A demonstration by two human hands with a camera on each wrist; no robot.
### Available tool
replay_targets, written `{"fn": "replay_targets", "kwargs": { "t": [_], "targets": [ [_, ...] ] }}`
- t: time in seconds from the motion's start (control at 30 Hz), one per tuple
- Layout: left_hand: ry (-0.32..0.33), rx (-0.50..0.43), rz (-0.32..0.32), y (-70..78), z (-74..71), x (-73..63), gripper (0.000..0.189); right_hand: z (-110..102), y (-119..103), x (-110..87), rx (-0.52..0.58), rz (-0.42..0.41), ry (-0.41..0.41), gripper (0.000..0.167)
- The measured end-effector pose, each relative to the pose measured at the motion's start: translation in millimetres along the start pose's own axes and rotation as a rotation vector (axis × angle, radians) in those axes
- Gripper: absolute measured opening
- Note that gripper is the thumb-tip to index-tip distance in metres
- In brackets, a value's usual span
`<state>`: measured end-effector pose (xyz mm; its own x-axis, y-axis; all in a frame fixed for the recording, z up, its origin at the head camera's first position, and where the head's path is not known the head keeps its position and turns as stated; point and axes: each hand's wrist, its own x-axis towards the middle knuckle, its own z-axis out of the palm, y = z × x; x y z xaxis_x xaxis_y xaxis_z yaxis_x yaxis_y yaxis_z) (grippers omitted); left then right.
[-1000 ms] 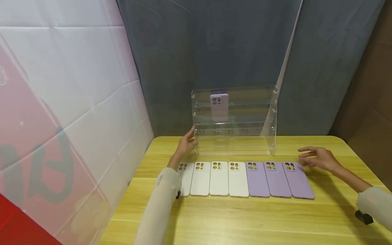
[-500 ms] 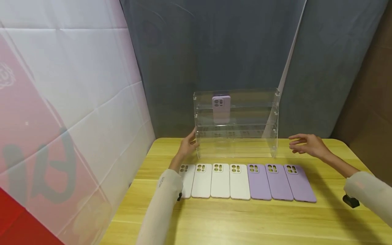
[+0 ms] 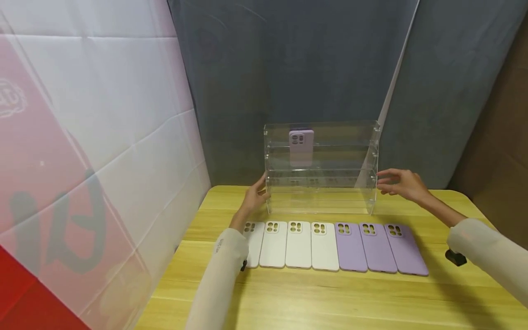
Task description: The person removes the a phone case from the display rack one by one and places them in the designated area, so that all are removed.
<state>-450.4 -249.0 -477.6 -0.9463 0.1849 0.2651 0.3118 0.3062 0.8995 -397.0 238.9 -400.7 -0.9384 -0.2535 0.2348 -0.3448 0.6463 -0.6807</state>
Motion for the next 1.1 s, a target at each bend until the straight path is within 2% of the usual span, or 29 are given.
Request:
{"fn": "replay_targets", "kwargs": {
  "t": [0.23, 0.57, 0.77, 0.97, 1.1],
  "targets": [
    [0.009, 0.008, -0.002, 3.9, 3.4, 1.2, 0.083, 1, -15, 15.8, -0.004, -0.021, 0.040, 0.053],
    [0.013, 0.025, -0.010, -1.5, 8.3, 6.0, 0.084, 5, -34, 37.9, 0.017, -0.067, 0.078, 0.053],
    [0.018, 0.017, -0.019, -3.0, 6.7, 3.8, 0.084, 15, -50, 52.5, 0.035, -0.060, 0.094, 0.055],
    [0.021, 0.027, -0.030, -3.4, 6.8, 1.1, 0.083, 20, -63, 64.3, -0.003, -0.073, 0.127, 0.054],
    [0.016, 0.029, -0.036, -3.4, 7.2, 0.6, 0.083, 20, -70, 67.2, 0.027, -0.079, 0.111, 0.056]
  ]
}}
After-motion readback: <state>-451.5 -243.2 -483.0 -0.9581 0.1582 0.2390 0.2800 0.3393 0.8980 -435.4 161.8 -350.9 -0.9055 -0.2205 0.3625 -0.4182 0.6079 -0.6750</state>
